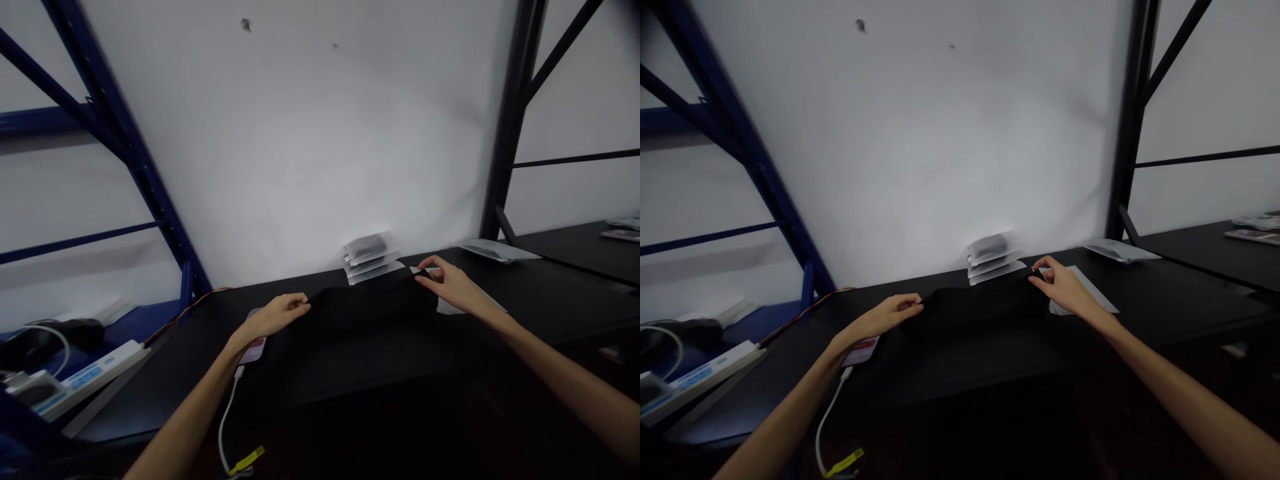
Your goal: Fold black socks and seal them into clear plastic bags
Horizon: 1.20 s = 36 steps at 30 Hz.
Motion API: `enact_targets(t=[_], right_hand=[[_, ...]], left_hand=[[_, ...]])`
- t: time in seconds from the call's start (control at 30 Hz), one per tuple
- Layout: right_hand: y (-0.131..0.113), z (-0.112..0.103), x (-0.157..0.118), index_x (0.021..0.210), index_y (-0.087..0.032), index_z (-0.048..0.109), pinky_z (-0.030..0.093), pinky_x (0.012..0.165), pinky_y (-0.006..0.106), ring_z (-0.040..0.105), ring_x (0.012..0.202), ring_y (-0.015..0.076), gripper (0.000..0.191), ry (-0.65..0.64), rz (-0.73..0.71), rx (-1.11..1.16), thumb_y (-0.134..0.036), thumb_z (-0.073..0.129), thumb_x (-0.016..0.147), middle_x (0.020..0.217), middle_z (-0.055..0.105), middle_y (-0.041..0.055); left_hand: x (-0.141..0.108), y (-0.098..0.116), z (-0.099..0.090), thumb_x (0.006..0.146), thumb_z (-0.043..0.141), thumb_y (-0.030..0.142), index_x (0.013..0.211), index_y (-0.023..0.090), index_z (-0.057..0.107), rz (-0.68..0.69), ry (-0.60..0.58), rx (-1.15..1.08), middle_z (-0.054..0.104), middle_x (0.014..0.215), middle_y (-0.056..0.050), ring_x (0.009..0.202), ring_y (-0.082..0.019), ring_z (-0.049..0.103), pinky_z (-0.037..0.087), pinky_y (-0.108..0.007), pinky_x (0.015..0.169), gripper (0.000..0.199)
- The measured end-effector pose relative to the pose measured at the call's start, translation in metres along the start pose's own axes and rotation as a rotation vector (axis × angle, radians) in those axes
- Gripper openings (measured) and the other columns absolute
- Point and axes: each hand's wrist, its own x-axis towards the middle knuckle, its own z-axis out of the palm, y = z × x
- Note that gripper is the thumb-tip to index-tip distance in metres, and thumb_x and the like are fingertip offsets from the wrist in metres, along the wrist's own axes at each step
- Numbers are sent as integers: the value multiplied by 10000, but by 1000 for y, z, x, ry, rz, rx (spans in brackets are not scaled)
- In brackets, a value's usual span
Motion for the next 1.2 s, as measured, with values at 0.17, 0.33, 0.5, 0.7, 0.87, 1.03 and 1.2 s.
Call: enact_targets(t=[0.17,0.33,0.5,0.7,0.87,1.03,1.2], right_hand=[[8,12,20,1148,-245,555,397,579,309,566,580,186,367,-53,-4,-213,-505,601,893,690,591,-27],[-1,19,20,1185,-230,608,478,675,378,644,839,281,409,42,-62,-371,-541,552,925,1017,657,101],[-51,33,7,1196,-240,660,461,970,505,597,1093,316,394,1,-366,-277,-520,449,1019,1148,660,119],[-68,76,-4,1595,-238,363,227,1204,587,302,1498,360,707,-523,-462,-208,-656,343,1024,1629,372,122],[-47,85,-3,1646,-263,193,98,1260,551,158,1564,317,739,-709,-388,-102,-662,303,1034,1699,196,75],[-43,82,-1,1641,-265,203,81,1266,530,154,1568,292,724,-699,-384,-79,-656,300,1039,1696,206,65],[-47,82,1,1637,-219,231,98,1269,508,174,1564,289,766,-698,-377,-84,-680,295,1029,1688,228,96]], left_hand=[[12,-20,13,932,508,508,1007,207,631,-57,121,49,616,799,1,711,-156,536,395,-277,656,334],[5,-9,19,970,484,505,1157,221,615,71,275,103,647,1059,-52,912,-192,600,470,-333,827,364],[-1,3,18,900,607,533,1181,233,624,79,188,196,653,1059,-44,929,-210,604,472,-348,838,411],[5,-15,13,911,553,410,1067,216,652,23,144,68,697,1014,-45,914,-208,642,484,-339,824,268],[12,-33,11,871,552,418,1089,209,584,-117,221,-95,675,880,-31,792,-187,629,469,-304,710,304],[5,-36,7,815,647,556,1182,224,563,-114,94,-55,635,1064,-56,952,-212,614,490,-341,822,502],[-7,-39,-2,693,766,527,1249,219,562,-153,-55,60,609,1088,-54,991,-226,582,481,-349,862,667]])
